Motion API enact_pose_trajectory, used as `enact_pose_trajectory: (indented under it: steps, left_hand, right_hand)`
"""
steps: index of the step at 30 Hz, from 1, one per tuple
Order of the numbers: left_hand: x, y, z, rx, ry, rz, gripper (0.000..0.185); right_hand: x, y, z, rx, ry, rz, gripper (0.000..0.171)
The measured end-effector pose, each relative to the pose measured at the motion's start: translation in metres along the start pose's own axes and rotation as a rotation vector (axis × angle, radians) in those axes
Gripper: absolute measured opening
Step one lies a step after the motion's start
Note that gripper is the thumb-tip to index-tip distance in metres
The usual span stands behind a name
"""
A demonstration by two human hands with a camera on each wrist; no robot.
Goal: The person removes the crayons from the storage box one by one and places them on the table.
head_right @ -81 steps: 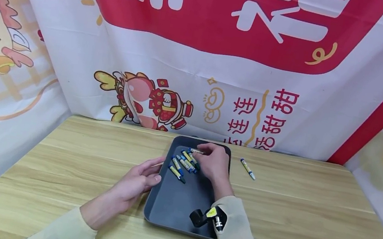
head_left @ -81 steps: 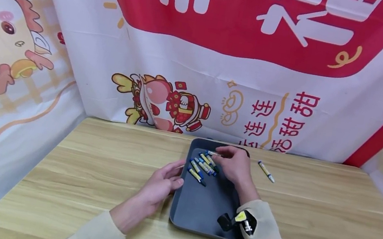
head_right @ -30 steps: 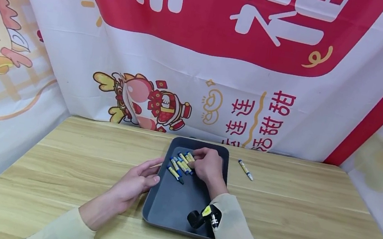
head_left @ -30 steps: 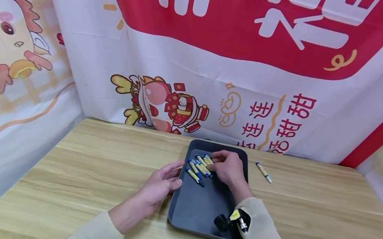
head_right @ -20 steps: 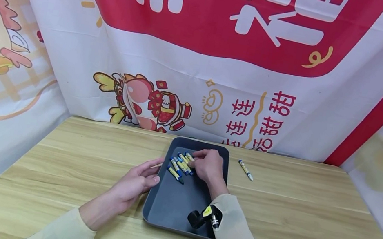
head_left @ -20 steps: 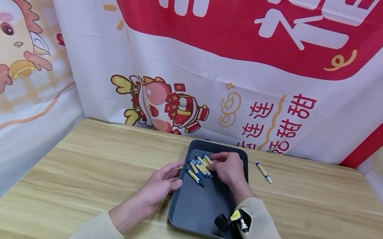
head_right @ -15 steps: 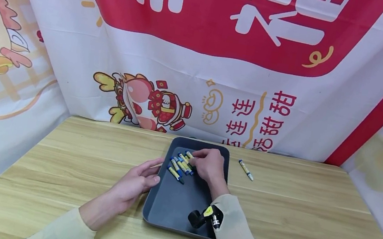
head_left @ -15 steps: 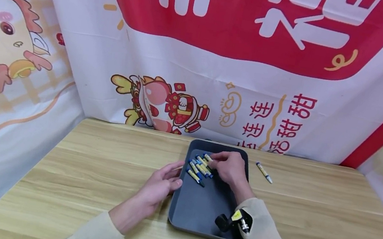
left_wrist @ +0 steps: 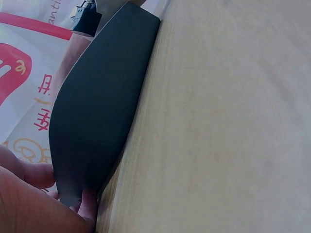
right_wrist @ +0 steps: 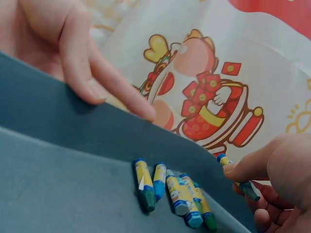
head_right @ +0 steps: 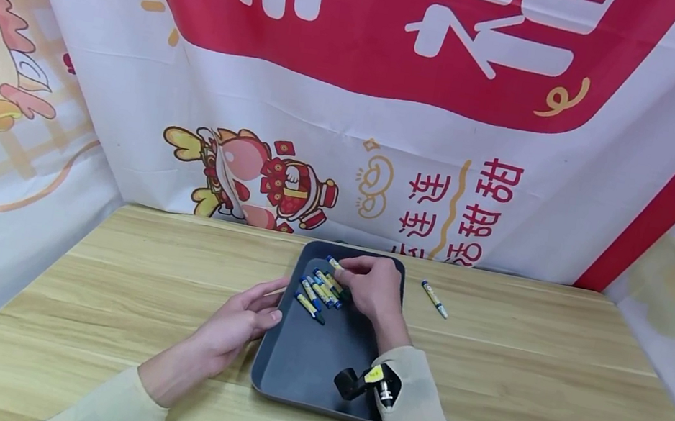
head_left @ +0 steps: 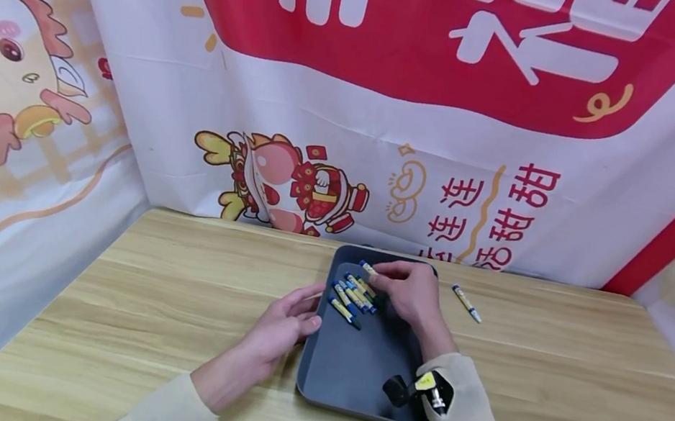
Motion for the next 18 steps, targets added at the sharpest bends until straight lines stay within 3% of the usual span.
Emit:
enact_pose_trajectory:
  steps: [18]
  left_hand:
    - [0.000, 0.001, -0.001, -0.009, -0.008, -0.005, 0.062]
  right_hand:
    - [-0.011, 0.001, 0.003, -0.005, -0.096, -0.014, 0.020]
Point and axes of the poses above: each hand's wrist, its own y-axis away from the middle knuckle, its own x-axis out of the palm, z = x × y, the point moved 4 cm from there along -y, towards the middle knuckle, and after that the axes turned 13 degrees about -z, right-handed, at the moved point
